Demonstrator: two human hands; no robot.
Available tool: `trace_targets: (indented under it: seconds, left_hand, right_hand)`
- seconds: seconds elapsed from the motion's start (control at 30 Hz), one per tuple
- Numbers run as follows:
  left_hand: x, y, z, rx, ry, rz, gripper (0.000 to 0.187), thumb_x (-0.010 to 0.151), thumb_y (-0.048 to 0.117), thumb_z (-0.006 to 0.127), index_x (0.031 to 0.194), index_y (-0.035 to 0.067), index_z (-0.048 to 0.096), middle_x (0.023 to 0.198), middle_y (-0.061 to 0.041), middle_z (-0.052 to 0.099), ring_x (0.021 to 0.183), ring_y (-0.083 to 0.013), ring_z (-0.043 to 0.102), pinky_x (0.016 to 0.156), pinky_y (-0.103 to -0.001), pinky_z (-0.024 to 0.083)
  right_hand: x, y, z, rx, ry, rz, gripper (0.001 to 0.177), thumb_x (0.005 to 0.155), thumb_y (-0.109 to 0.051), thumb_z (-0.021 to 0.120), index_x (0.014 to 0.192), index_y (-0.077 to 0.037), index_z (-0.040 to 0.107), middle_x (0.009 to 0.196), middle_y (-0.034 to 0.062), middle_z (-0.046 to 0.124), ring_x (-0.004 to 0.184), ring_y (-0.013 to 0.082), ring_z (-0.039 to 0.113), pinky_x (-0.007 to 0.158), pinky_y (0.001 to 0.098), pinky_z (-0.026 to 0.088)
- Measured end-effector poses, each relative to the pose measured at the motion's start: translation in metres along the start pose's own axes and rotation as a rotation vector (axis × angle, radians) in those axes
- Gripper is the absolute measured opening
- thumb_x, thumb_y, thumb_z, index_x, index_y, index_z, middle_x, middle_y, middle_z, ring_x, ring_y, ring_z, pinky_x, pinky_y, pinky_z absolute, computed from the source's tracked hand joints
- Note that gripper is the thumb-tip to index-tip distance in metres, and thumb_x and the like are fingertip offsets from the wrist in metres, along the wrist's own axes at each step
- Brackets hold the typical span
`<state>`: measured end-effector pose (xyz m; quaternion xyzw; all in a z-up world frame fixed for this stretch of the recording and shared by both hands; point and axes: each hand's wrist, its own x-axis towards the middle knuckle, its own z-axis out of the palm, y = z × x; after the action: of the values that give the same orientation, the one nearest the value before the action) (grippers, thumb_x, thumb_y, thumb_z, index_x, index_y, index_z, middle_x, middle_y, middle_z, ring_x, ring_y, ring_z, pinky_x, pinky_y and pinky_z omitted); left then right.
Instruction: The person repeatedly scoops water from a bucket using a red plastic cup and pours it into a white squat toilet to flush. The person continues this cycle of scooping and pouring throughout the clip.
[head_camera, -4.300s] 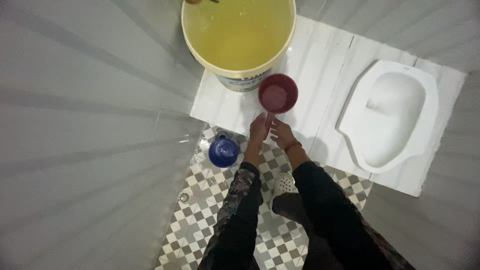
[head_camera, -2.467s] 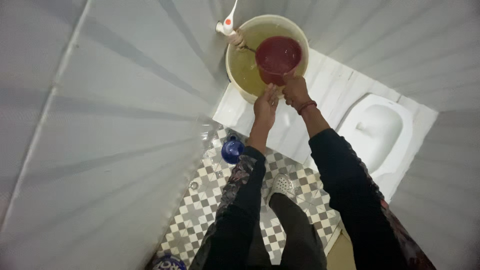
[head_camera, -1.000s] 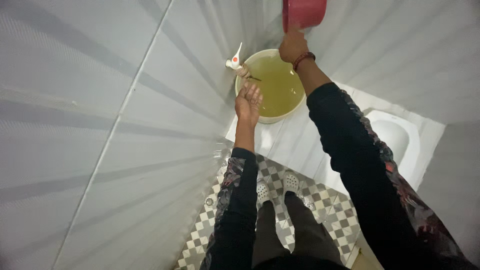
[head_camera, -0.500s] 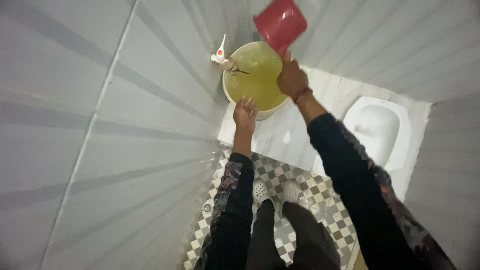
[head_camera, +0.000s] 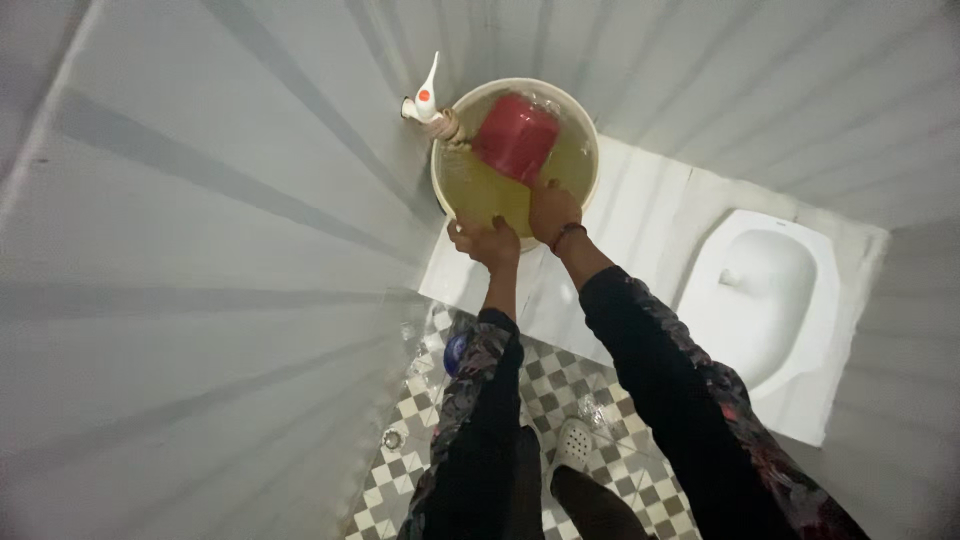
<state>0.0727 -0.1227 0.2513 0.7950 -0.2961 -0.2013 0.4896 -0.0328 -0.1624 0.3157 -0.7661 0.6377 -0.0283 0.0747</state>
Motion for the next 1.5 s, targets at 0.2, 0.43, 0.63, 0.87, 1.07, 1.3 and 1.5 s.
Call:
trace_targets:
  seconds: [0.2,0.43,0.63,0.87,1.07,1.3,1.5]
  left_hand:
    - [0.014,0.022,0.019,0.211,0.366,0.254,0.079,0.09,0.027,0.063,0.147,-0.013,0.026,0.151,-0.033,0.033,0.138,-0.0501,0.037,0.113,-0.058,0.034]
    - [-0.011,0.069,-0.008,0.093,0.333,0.209,0.049,0.108,0.02,0.044,0.149,-0.006,0.039,0.156,-0.029,0.038,0.144,-0.047,0.04,0.119,-0.057,0.035]
    - [-0.016,0.085,-0.014,-0.085,0.368,0.194,0.057,0.11,0.028,0.043,0.148,-0.014,0.033,0.152,-0.03,0.038,0.141,-0.0475,0.04,0.118,-0.056,0.035]
    - [-0.011,0.079,-0.012,0.033,0.368,0.28,0.051,0.112,0.029,0.038,0.15,-0.006,0.036,0.156,-0.032,0.036,0.146,-0.0475,0.038,0.121,-0.056,0.034]
    - [-0.01,0.069,-0.013,0.091,0.3,0.291,0.048,0.114,0.03,0.034,0.151,0.0,0.038,0.157,-0.034,0.031,0.147,-0.0507,0.033,0.119,-0.06,0.03]
    - [-0.011,0.077,-0.019,0.062,0.338,0.323,0.05,0.114,0.034,0.031,0.15,0.0,0.038,0.159,-0.031,0.031,0.147,-0.0505,0.034,0.12,-0.06,0.031]
    - [-0.009,0.073,-0.018,0.064,0.296,0.304,0.048,0.114,0.031,0.03,0.152,0.003,0.035,0.16,-0.03,0.03,0.149,-0.0498,0.033,0.122,-0.061,0.029]
  right_hand:
    - [0.036,0.0,0.021,0.016,-0.18,0.062,0.045,0.098,-0.022,0.052,0.14,-0.008,0.046,0.121,0.021,0.067,0.108,0.042,0.066,0.086,0.0586,0.053]
    - [0.054,0.02,0.093,0.219,-0.061,-0.069,0.026,0.107,-0.021,0.052,0.119,-0.002,0.065,0.109,0.0251,0.071,0.097,0.0443,0.07,0.086,0.0547,0.055]
    - [0.057,0.012,0.04,0.71,0.094,-0.204,0.037,0.111,-0.034,0.055,0.12,0.0,0.066,0.102,0.0256,0.073,0.088,0.0423,0.068,0.073,0.0503,0.054]
    - [0.029,-0.001,-0.045,1.198,-0.328,0.31,0.038,0.105,-0.044,0.045,0.128,-0.015,0.055,0.062,0.0017,0.053,0.045,0.0129,0.048,0.036,0.0313,0.037]
    - [0.018,0.017,-0.084,1.509,-0.333,0.324,0.035,0.112,-0.04,0.052,0.1,-0.007,0.051,0.061,-0.0038,0.048,0.044,0.0085,0.043,0.034,0.026,0.031]
    - [0.046,0.011,-0.158,1.376,-0.342,0.228,0.007,0.1,-0.015,0.053,0.1,-0.008,0.054,0.061,-0.0036,0.048,0.044,0.0076,0.042,0.035,0.0264,0.029]
    - [0.092,-0.003,-0.162,1.311,-0.318,0.126,0.009,0.095,-0.003,0.057,0.103,-0.003,0.056,0.065,0.0019,0.055,0.045,0.0096,0.051,0.034,0.0272,0.033]
